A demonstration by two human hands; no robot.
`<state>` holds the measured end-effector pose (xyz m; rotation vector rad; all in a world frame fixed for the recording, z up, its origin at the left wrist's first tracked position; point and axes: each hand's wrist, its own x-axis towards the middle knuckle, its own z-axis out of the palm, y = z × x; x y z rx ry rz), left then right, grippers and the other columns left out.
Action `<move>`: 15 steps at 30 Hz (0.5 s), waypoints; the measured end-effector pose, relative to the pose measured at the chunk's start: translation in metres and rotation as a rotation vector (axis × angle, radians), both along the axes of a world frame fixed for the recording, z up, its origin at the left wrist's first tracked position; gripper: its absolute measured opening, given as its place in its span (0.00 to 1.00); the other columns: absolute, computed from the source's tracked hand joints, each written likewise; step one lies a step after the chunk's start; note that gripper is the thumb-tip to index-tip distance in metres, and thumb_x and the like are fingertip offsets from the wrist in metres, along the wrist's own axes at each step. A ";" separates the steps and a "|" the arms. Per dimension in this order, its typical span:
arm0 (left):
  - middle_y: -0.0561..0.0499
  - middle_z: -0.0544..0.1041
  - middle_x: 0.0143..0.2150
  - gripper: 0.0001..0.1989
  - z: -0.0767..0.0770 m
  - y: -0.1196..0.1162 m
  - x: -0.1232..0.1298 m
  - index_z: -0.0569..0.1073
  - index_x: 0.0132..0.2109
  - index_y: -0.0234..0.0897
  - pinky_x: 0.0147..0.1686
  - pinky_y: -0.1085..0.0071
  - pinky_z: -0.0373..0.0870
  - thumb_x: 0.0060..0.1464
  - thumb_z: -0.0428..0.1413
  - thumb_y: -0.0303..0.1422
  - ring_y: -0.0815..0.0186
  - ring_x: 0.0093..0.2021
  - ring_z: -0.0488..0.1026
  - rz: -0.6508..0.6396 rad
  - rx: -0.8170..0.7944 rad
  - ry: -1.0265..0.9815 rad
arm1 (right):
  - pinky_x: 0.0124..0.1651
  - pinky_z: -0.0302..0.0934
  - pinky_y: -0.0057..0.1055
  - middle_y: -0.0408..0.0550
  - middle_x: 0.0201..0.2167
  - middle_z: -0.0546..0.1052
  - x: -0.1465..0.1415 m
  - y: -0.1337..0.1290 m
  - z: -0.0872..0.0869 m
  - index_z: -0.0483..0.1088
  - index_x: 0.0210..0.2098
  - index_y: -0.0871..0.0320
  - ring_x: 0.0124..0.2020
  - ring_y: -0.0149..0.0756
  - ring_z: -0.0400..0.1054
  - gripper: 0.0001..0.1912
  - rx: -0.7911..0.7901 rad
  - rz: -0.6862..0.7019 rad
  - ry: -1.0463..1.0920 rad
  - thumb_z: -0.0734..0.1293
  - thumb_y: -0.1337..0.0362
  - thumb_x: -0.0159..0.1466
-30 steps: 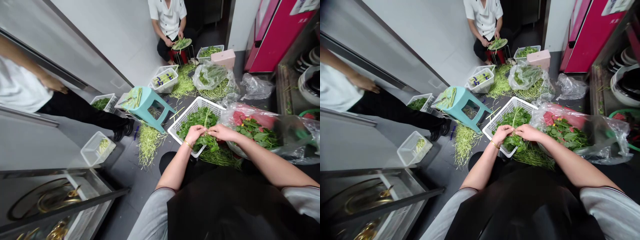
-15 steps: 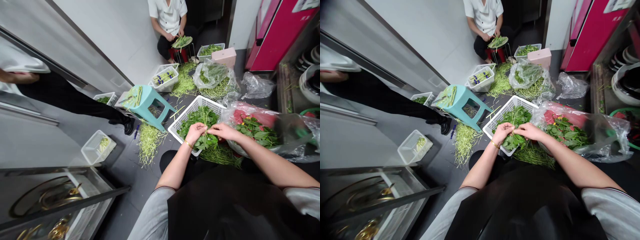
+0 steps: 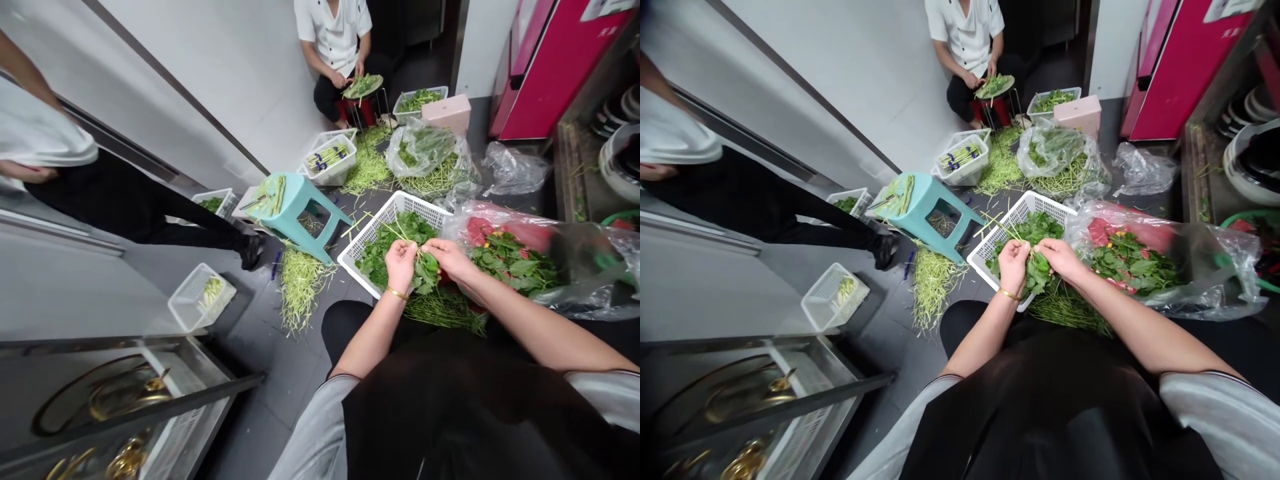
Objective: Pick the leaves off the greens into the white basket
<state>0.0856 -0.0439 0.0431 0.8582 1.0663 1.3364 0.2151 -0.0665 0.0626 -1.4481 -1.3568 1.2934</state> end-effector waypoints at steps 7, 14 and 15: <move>0.54 0.67 0.26 0.11 0.015 0.008 -0.036 0.66 0.31 0.35 0.40 0.69 0.69 0.49 0.61 0.35 0.70 0.32 0.71 -0.222 -0.172 -0.295 | 0.18 0.52 0.27 0.42 0.19 0.65 0.052 -0.009 0.026 0.61 0.23 0.57 0.18 0.27 0.56 0.23 0.017 0.129 0.158 0.63 0.43 0.58; 0.54 0.54 0.22 0.10 0.018 -0.003 -0.017 0.63 0.28 0.37 0.32 0.69 0.65 0.57 0.49 0.35 0.70 0.25 0.60 -0.289 -0.149 -0.438 | 0.09 0.41 0.22 0.33 0.14 0.58 -0.005 0.011 -0.016 0.59 0.27 0.56 0.10 0.22 0.47 0.23 -0.197 0.016 0.381 0.67 0.43 0.54; 0.55 0.52 0.22 0.11 0.017 -0.002 -0.018 0.62 0.27 0.37 0.30 0.69 0.63 0.57 0.48 0.35 0.71 0.23 0.56 -0.287 -0.160 -0.413 | 0.09 0.41 0.22 0.33 0.14 0.57 -0.012 0.007 -0.019 0.60 0.28 0.56 0.10 0.22 0.47 0.23 -0.199 0.019 0.378 0.66 0.42 0.54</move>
